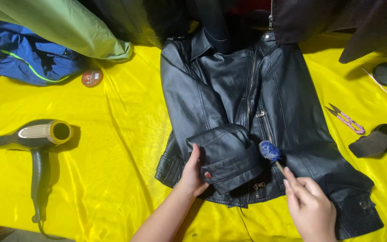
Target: Cleaning and conditioning a leather jacket using a hairdryer and a small applicator tool.
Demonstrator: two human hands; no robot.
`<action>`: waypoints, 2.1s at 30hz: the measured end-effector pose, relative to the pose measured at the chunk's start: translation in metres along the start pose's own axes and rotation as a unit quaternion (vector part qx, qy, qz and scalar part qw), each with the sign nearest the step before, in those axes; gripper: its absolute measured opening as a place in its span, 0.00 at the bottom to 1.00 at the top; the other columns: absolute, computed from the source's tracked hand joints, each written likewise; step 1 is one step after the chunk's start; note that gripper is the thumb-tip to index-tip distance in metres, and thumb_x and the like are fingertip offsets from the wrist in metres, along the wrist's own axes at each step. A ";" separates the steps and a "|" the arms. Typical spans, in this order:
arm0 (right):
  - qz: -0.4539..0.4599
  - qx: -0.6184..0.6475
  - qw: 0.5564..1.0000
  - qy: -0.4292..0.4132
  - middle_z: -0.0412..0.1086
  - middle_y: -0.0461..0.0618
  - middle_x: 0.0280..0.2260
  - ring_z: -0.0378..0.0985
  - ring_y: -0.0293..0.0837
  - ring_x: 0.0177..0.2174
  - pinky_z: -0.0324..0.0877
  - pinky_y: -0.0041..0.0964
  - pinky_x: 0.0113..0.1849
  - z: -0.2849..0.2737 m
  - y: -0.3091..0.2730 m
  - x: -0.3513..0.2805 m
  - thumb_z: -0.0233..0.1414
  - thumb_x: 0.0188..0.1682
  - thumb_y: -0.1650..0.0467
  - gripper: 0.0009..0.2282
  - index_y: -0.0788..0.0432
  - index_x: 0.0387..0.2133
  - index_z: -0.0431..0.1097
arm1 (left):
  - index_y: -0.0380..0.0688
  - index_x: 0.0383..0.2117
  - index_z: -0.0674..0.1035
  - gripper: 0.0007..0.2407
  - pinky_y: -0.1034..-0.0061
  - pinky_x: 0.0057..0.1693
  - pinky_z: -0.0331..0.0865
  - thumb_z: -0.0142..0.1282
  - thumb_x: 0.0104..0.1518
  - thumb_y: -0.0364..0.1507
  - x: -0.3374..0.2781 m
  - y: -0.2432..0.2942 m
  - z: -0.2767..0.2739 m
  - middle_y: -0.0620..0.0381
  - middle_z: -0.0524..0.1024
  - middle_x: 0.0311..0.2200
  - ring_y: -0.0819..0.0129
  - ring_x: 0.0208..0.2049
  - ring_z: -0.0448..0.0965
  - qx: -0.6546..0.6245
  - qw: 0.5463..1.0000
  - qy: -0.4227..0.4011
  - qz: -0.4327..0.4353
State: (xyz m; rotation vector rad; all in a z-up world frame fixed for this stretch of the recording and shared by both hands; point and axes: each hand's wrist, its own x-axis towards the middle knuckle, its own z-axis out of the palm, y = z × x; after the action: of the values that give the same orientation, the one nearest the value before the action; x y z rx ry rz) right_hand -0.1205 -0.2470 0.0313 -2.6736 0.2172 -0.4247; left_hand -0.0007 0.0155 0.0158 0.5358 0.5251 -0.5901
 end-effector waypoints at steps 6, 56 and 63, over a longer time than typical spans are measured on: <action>-0.049 0.120 0.989 0.065 0.71 0.43 0.32 0.69 0.38 0.24 0.64 0.35 0.31 -0.004 -0.027 -0.012 0.58 0.50 0.71 0.15 0.54 0.51 0.77 | 0.46 0.62 0.71 0.37 0.67 0.55 0.70 0.51 0.46 0.56 -0.015 0.008 0.017 0.48 0.74 0.59 0.51 0.56 0.75 -0.040 0.999 -0.028 -0.005; 0.142 0.126 0.978 0.085 0.76 0.59 0.40 0.78 0.47 0.40 0.68 0.39 0.52 -0.072 0.150 -0.015 0.50 0.55 0.77 0.19 0.66 0.61 0.70 | 0.37 0.59 0.71 0.30 0.55 0.54 0.68 0.43 0.43 0.08 -0.006 -0.004 0.012 0.33 0.75 0.49 0.41 0.47 0.75 0.177 0.984 0.033 0.012; 0.131 -0.187 0.972 0.059 0.75 0.61 0.34 0.77 0.64 0.35 0.70 0.58 0.39 -0.080 0.214 0.043 0.49 0.52 0.72 0.21 0.53 0.61 0.75 | 0.32 0.57 0.72 0.28 0.52 0.52 0.66 0.41 0.44 0.08 -0.009 -0.007 0.019 0.30 0.75 0.45 0.36 0.46 0.74 0.168 0.983 0.065 0.036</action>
State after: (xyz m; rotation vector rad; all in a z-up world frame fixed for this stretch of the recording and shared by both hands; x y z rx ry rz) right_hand -0.1247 -0.4792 0.0199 -2.9269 0.7434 -0.4983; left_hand -0.0058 0.0026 0.0333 0.9155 0.5299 -0.5793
